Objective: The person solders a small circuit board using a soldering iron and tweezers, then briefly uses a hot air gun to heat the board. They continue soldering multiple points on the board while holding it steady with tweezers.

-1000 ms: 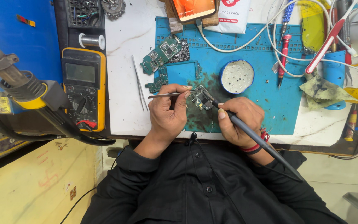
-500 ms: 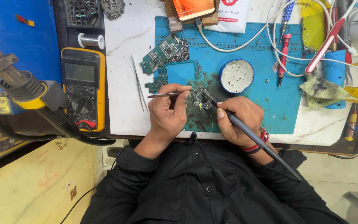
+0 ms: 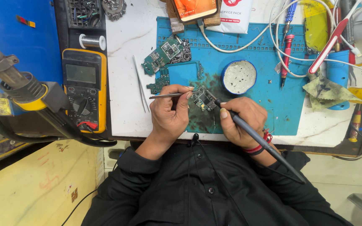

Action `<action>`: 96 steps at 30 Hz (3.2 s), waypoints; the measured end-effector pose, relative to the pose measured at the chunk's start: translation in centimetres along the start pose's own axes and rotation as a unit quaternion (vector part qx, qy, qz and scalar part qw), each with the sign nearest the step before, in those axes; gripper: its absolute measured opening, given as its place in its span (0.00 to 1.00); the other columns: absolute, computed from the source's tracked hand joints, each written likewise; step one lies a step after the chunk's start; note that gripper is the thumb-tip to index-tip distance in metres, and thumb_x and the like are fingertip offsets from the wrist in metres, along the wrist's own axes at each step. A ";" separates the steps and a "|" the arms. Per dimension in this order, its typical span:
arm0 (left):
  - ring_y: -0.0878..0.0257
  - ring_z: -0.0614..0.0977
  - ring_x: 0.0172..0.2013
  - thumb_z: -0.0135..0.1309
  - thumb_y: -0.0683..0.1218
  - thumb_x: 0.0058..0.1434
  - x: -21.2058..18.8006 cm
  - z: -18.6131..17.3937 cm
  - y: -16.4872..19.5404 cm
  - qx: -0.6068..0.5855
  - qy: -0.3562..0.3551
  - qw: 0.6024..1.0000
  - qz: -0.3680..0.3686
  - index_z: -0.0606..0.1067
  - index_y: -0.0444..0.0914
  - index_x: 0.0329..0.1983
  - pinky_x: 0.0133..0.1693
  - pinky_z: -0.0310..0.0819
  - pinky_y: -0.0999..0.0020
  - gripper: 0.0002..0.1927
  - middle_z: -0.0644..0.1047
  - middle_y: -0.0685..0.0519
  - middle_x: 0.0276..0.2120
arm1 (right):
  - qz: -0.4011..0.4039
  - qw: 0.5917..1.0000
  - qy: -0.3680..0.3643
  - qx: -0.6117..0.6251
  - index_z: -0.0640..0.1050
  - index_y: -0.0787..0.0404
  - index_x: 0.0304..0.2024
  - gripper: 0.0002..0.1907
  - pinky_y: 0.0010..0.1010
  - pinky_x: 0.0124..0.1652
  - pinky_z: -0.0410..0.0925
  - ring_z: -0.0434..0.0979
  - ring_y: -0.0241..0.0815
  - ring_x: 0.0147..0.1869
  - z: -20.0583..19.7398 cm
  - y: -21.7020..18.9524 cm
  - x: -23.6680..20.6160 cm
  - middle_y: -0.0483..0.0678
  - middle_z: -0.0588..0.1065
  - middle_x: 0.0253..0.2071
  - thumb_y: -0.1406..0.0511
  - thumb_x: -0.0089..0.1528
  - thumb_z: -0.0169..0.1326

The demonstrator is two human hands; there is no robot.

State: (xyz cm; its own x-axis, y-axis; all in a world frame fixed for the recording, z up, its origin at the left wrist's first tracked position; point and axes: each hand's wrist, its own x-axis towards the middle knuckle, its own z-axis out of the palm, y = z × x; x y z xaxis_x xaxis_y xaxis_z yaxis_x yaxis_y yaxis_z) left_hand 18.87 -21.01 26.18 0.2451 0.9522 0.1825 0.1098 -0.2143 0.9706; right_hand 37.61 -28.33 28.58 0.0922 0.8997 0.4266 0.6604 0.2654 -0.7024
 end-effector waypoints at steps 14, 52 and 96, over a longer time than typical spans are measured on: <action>0.72 0.80 0.31 0.55 0.36 0.72 0.0 0.1 0.0 0.003 0.002 1.000 0.017 0.72 0.33 0.48 0.34 0.75 0.77 0.05 0.83 0.49 0.41 | 0.009 1.000 0.012 -0.004 0.75 0.65 0.39 0.04 0.34 0.35 0.69 0.78 0.48 0.34 0.1 0.1 -0.1 0.52 0.78 0.35 0.71 0.64 0.58; 0.72 0.80 0.30 0.55 0.37 0.72 -0.1 0.0 0.0 -0.001 -0.004 1.000 0.003 0.72 0.34 0.48 0.32 0.74 0.77 0.05 0.83 0.50 0.40 | -0.013 1.000 -0.006 0.012 0.75 0.65 0.37 0.03 0.33 0.32 0.69 0.78 0.47 0.31 -0.2 0.0 0.0 0.52 0.78 0.32 0.72 0.63 0.57; 0.72 0.80 0.30 0.56 0.37 0.72 -0.1 0.1 0.0 0.008 -0.001 1.000 0.005 0.72 0.34 0.48 0.32 0.74 0.77 0.05 0.83 0.50 0.39 | -0.008 1.000 -0.012 0.011 0.75 0.64 0.36 0.03 0.34 0.31 0.68 0.77 0.46 0.29 -0.4 -0.1 0.1 0.51 0.78 0.31 0.71 0.62 0.57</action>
State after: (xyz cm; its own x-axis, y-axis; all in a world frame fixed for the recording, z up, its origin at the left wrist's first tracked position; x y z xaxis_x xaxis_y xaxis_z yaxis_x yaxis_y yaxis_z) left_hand 18.92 -21.09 26.14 0.2472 0.9498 0.1916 0.1235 -0.2270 0.9660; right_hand 37.85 -28.42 28.86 0.0637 0.9031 0.4247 0.6457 0.2872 -0.7075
